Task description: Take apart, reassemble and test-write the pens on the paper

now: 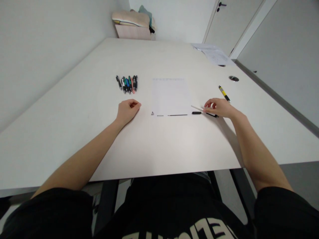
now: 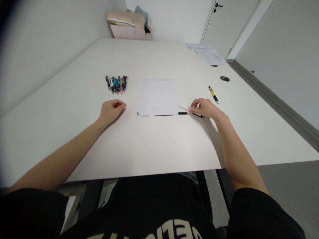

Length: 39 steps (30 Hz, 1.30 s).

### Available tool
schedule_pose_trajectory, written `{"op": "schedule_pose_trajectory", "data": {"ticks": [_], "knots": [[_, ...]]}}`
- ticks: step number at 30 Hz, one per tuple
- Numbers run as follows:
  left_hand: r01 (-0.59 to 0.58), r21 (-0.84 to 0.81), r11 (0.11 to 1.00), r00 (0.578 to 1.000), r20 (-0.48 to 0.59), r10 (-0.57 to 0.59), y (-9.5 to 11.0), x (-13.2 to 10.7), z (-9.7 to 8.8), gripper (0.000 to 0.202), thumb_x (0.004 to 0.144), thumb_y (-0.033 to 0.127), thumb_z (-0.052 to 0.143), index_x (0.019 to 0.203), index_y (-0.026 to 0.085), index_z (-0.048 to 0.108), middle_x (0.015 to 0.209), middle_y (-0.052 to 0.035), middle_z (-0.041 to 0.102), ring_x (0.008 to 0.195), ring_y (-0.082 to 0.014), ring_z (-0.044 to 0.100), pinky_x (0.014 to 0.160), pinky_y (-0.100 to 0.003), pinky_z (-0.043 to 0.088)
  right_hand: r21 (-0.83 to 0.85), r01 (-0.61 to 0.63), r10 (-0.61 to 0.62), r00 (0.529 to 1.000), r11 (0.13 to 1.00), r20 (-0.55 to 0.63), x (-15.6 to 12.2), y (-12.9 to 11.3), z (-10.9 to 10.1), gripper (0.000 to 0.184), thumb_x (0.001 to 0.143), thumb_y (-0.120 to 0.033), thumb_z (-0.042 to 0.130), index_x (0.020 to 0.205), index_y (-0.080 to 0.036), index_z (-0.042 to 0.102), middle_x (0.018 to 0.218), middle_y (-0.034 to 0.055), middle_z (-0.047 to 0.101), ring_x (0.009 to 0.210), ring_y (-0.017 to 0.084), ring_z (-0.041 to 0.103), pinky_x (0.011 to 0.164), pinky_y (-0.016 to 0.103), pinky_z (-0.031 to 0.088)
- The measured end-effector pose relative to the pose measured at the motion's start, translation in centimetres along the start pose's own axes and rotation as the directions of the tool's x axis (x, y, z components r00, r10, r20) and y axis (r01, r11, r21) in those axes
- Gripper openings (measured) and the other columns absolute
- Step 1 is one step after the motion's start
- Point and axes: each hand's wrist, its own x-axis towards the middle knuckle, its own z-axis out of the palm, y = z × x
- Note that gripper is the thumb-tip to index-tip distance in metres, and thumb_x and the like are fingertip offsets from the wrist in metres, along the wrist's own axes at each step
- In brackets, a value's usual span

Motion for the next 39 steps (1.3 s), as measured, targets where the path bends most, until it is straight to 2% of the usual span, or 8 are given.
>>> {"op": "schedule_pose_trajectory", "data": {"ticks": [6,10,15,27,31,34,37,39], "knots": [[-0.003,0.011,1.000,1.000,-0.005,0.003,0.0,0.0,0.0,0.023,0.073,0.037,0.057,0.075,0.016,0.067,0.066,-0.0014,0.064,0.061,-0.0134,0.056,0.063,-0.026,0.044,-0.077,0.031,-0.026,0.998,0.997,0.060,0.4,-0.6,0.9,0.026,0.075,-0.044,0.057,0.081,-0.020,0.065,0.075,0.0032,0.064,0.062,0.014,0.055,0.059,0.028,0.040],[-0.011,0.010,1.000,1.000,-0.009,0.011,0.1,0.0,-0.1,0.023,0.072,0.036,0.057,0.074,0.016,0.067,0.066,-0.0016,0.065,0.060,-0.0133,0.057,0.062,-0.025,0.043,-0.104,0.062,-0.059,0.998,0.993,0.031,0.4,-0.8,1.0,0.024,0.077,-0.040,0.053,0.080,-0.019,0.064,0.073,0.0041,0.065,0.065,0.016,0.057,0.063,0.029,0.042],[-0.037,0.031,0.999,0.999,-0.022,0.038,0.1,-0.1,0.0,0.023,0.072,0.036,0.056,0.073,0.016,0.067,0.065,-0.0012,0.065,0.059,-0.0128,0.056,0.062,-0.024,0.043,-0.085,0.083,-0.088,0.994,0.993,-0.062,-0.1,-1.4,0.4,0.020,0.074,-0.038,0.056,0.079,-0.020,0.063,0.076,0.0041,0.066,0.069,0.017,0.059,0.069,0.030,0.044],[-0.160,0.220,0.962,0.983,-0.052,0.176,1.4,-0.6,-0.1,0.022,0.076,0.031,0.050,0.074,0.016,0.066,0.058,-0.0005,0.058,0.055,-0.0127,0.052,0.061,-0.024,0.039,-0.060,0.072,-0.076,0.994,0.996,-0.073,-0.3,-2.2,0.3,0.016,0.074,-0.034,0.055,0.082,-0.021,0.061,0.074,0.0029,0.066,0.066,0.016,0.059,0.067,0.030,0.044],[-0.251,0.326,0.911,0.962,-0.016,0.271,2.8,-0.9,0.1,0.024,0.079,0.032,0.048,0.078,0.017,0.066,0.058,-0.0012,0.058,0.056,-0.0140,0.052,0.059,-0.025,0.037,-0.074,0.065,-0.070,0.995,0.995,-0.065,-0.2,-2.1,0.4,0.017,0.074,-0.034,0.055,0.083,-0.021,0.060,0.074,0.0029,0.066,0.066,0.016,0.059,0.066,0.030,0.044],[-0.366,0.279,0.888,0.930,0.064,0.363,4.8,-1.4,0.5,0.025,0.081,0.033,0.047,0.081,0.017,0.066,0.058,-0.0008,0.058,0.056,-0.0134,0.052,0.059,-0.025,0.036,-0.077,0.061,-0.067,0.994,0.995,-0.083,-0.2,-2.2,0.3,0.017,0.074,-0.034,0.054,0.084,-0.021,0.060,0.075,0.0036,0.066,0.067,0.017,0.060,0.066,0.030,0.044],[-0.487,0.192,0.852,0.869,0.198,0.453,7.7,-1.8,1.6,0.025,0.083,0.033,0.046,0.081,0.017,0.065,0.061,-0.0008,0.059,0.056,-0.0126,0.051,0.058,-0.025,0.037,-0.079,0.064,-0.072,0.993,0.995,-0.094,-0.3,-2.2,0.3,0.018,0.074,-0.034,0.054,0.084,-0.020,0.060,0.075,0.0043,0.066,0.067,0.018,0.060,0.065,0.031,0.044],[-0.550,0.145,0.823,0.818,0.293,0.495,9.8,-2.0,3.0,0.024,0.084,0.031,0.045,0.082,0.018,0.065,0.067,-0.0015,0.062,0.061,-0.0130,0.054,0.059,-0.024,0.038,-0.081,0.068,-0.077,0.991,0.994,-0.109,-0.3,-2.2,0.2,0.018,0.074,-0.034,0.054,0.084,-0.021,0.061,0.075,0.0048,0.066,0.068,0.018,0.060,0.065,0.031,0.044]]}}
